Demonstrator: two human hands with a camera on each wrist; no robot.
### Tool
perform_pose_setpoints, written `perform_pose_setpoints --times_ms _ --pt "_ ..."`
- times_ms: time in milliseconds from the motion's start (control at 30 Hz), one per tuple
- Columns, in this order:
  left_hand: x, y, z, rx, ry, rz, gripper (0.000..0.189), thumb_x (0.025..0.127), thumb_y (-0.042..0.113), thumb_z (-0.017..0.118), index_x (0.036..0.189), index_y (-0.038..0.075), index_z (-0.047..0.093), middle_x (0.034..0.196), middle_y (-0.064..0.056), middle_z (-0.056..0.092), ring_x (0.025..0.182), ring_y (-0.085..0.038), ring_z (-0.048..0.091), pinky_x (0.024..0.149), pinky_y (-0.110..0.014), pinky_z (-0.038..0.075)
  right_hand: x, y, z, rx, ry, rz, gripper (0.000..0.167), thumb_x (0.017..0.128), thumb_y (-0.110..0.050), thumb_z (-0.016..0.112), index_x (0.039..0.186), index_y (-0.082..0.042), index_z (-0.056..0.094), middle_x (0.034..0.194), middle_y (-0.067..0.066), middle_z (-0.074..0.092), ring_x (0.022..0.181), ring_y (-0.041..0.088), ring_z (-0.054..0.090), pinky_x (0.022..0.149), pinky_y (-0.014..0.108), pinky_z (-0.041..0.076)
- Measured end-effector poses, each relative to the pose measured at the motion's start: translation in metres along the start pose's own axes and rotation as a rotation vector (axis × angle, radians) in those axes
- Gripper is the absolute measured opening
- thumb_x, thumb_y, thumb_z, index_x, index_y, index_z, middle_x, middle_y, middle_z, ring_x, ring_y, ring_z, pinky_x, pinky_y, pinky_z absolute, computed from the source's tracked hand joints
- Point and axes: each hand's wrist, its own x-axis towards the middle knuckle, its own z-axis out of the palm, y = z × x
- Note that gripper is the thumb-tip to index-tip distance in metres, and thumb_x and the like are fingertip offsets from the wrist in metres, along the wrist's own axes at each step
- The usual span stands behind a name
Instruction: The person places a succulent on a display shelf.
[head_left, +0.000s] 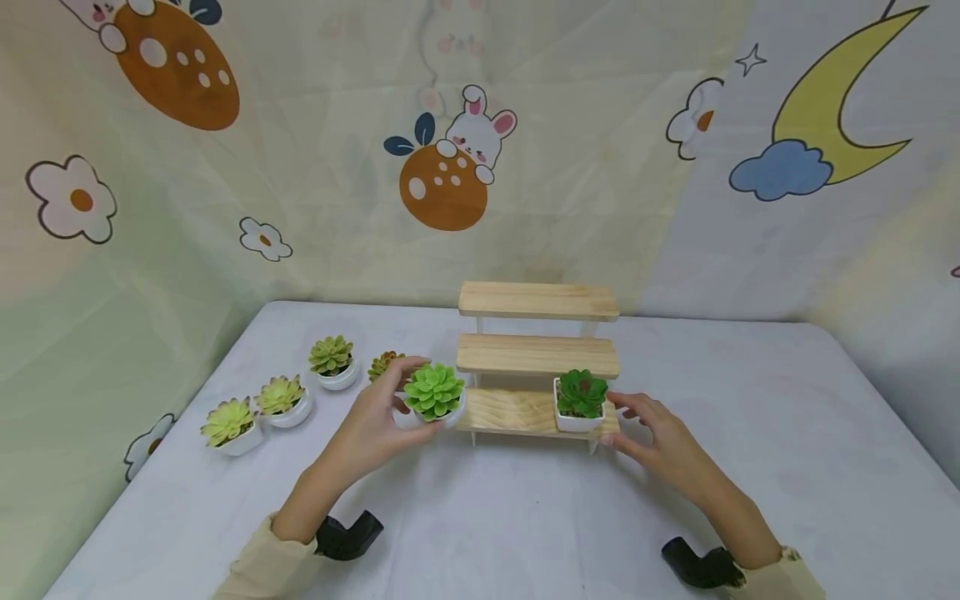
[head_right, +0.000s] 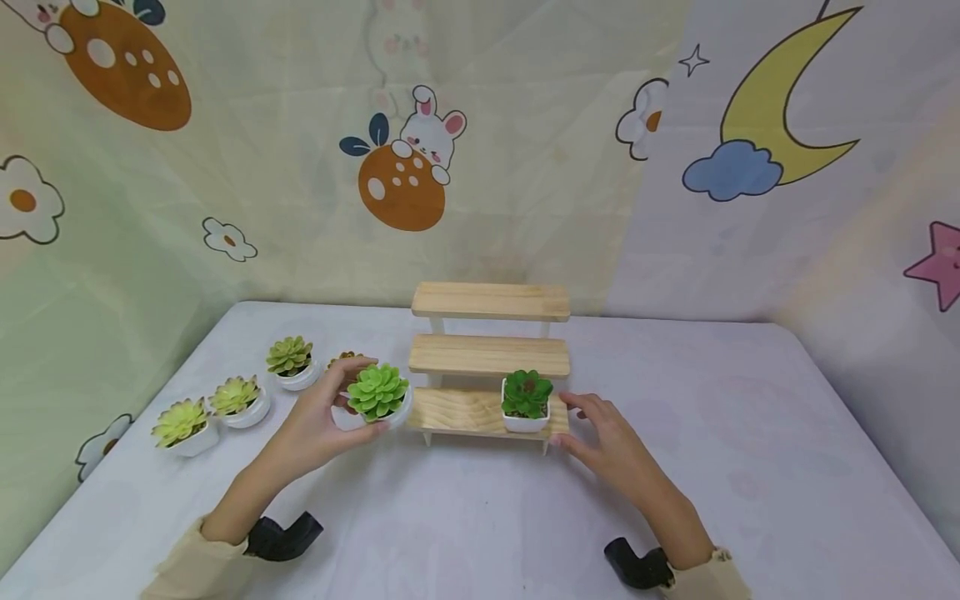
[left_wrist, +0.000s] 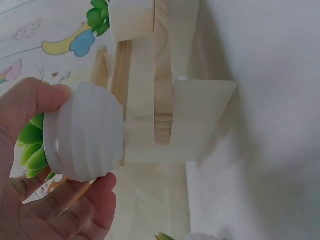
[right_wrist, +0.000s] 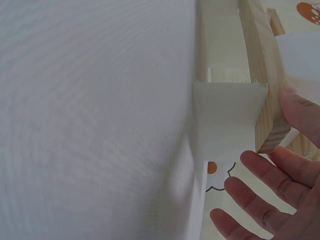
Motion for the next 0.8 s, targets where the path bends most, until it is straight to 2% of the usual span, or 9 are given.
perform_pose_setpoints --times_ms 233,500,800 --pt "0.010 0.012 0.013 -0.016 -0.020 0.036 0.072 0.070 0.023 0.081 0.130 0.013 0.044 0.117 -0.001 0.058 0.094 -0.012 0.055 0.071 -0.028 0.049 0.002 -0.001 -0.001 0.017 0.010 -0.002 0.055 0.082 -0.022 0.071 0.127 0.000 0.051 0.120 0.016 0.058 0.099 0.030 0.057 0.083 0.051 0.048" --pt "0.021 0.018 0.029 -0.037 -0.037 0.087 0.071 0.070 0.023 0.081 0.131 0.014 0.044 0.119 0.000 0.058 0.092 -0.010 0.054 0.070 -0.031 0.050 0.001 0.002 0.002 -0.002 0.011 -0.001 0.054 0.083 -0.022 0.070 0.128 0.000 0.050 0.121 0.015 0.058 0.100 0.029 0.057 0.083 0.050 0.048" --pt "0.029 0.022 0.043 -0.054 -0.079 0.063 0.072 0.071 0.023 0.080 0.132 0.016 0.043 0.119 0.000 0.057 0.094 -0.010 0.054 0.074 -0.031 0.050 0.000 0.004 0.002 0.005 0.004 0.021 0.055 0.083 -0.022 0.070 0.128 0.000 0.049 0.120 0.017 0.057 0.101 0.031 0.057 0.084 0.051 0.048"
